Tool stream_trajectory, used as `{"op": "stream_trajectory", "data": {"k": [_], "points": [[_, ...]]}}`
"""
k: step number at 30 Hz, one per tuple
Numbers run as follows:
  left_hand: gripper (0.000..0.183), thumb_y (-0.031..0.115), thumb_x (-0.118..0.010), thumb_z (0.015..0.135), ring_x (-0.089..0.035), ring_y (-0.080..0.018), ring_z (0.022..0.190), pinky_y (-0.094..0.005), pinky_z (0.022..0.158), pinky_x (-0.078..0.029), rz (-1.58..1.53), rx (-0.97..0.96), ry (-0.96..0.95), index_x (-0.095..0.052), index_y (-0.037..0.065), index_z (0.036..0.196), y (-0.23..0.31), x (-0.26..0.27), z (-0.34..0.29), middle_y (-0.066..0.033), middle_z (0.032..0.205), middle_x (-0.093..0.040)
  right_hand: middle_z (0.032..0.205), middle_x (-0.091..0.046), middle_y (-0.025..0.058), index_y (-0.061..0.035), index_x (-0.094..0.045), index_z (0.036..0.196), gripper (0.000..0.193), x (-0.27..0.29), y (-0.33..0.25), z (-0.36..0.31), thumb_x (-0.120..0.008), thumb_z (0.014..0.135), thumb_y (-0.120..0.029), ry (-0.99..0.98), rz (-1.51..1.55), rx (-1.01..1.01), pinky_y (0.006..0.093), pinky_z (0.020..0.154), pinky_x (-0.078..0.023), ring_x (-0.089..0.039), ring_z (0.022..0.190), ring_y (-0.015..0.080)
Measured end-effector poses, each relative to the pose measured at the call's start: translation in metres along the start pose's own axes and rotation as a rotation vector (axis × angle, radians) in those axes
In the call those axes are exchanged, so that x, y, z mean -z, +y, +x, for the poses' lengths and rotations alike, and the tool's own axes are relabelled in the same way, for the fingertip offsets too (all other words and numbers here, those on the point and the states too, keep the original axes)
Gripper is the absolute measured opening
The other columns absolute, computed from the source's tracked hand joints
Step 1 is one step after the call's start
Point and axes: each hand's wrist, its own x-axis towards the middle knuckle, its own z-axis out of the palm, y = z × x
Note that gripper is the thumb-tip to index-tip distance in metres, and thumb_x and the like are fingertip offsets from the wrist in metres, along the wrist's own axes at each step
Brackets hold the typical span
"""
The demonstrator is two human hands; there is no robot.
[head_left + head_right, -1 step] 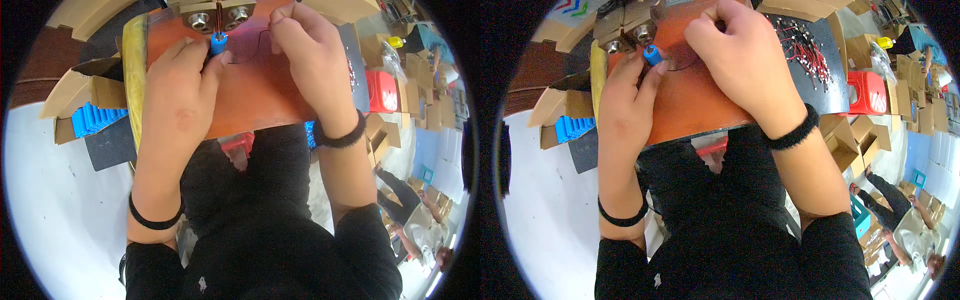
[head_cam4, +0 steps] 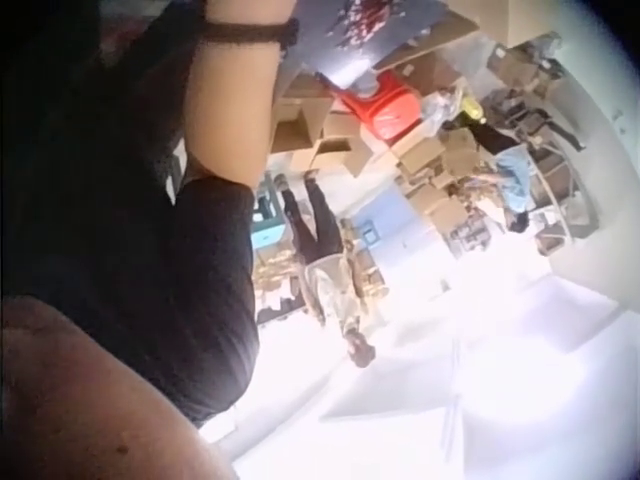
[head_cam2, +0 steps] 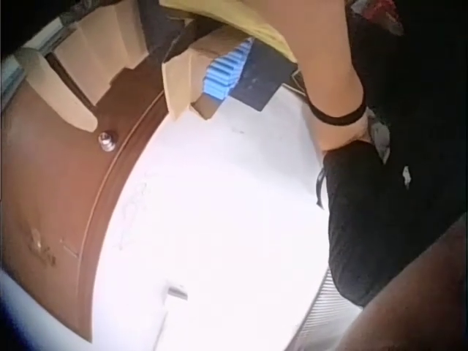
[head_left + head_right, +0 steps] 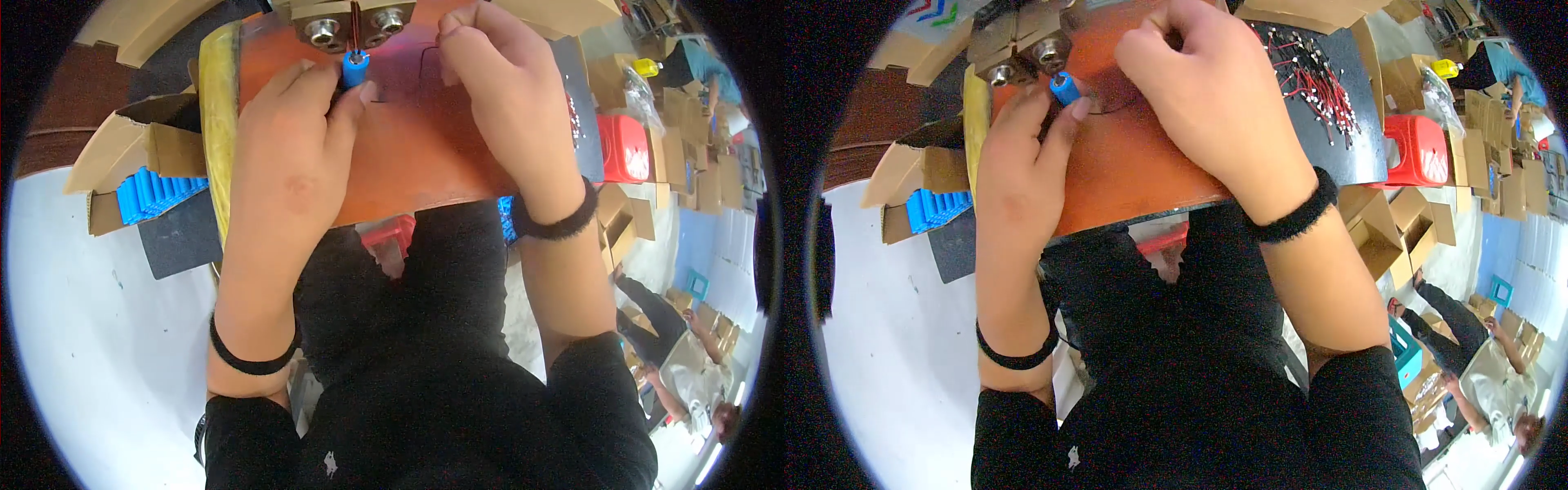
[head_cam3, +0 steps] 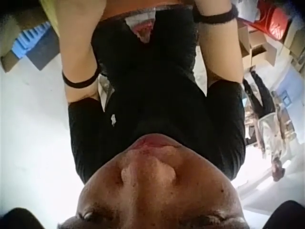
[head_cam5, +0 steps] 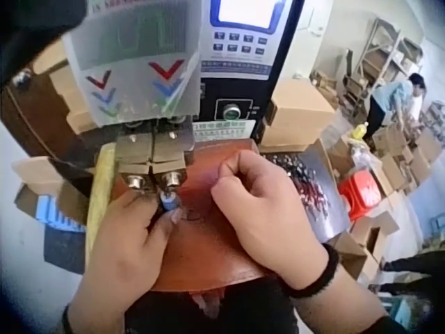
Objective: Spot welding wires onto individual cylindrical batteries using a specialized machine.
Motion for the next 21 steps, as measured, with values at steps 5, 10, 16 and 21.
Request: {"op": "stream_trajectory", "data": {"k": [5,10,16,21], "points": [[0.02,0.018,-0.059,0.094,-0.057,-0.0403,0.086,-0.042,0.074,-0.045,-0.002,-0.007,0.01,-0.062,0.0,0.101,0.001,0.001,-0.001,-0.0213,0.093,-0.062,0.074,-0.053,-0.0003,0.0001,-0.055,0.083,0.013,-0.003,0.0,-0.001,-0.055,0.09,-0.012,0.0,0.018,0.013,0.0241,0.063,-0.041,-0.048,0.07,0.0071],[0.022,0.02,-0.059,0.094,-0.056,-0.0404,0.083,-0.0417,0.073,-0.045,0.025,0.006,0.006,-0.062,-0.001,0.1,0.001,0.0,-0.001,-0.0227,0.091,-0.061,0.074,-0.053,-0.0001,0.0006,-0.055,0.083,0.015,-0.002,0.004,0.001,-0.056,0.091,-0.012,0.013,-0.046,0.053,0.0241,0.063,-0.041,-0.048,0.07,0.0073],[0.022,0.021,-0.06,0.094,-0.058,-0.0382,0.082,-0.039,0.073,-0.046,0.007,-0.011,0.042,-0.064,0.0,0.102,0.0,-0.001,-0.002,-0.0216,0.09,-0.063,0.075,-0.052,-0.0016,-0.0001,-0.055,0.084,0.014,-0.003,0.004,0.0,-0.056,0.091,-0.012,-0.002,0.069,0.015,0.0231,0.064,-0.04,-0.046,0.071,0.0062],[0.024,0.021,-0.063,0.093,-0.06,-0.0335,0.082,-0.036,0.075,-0.047,-0.001,0.072,-0.001,-0.067,0.001,0.106,0.0,0.001,-0.002,-0.0179,0.091,-0.064,0.076,-0.051,-0.0026,-0.0006,-0.056,0.085,0.012,0.002,0.01,-0.001,-0.056,0.091,-0.011,-0.034,0.017,0.038,0.0223,0.065,-0.04,-0.046,0.072,0.0061]]}}
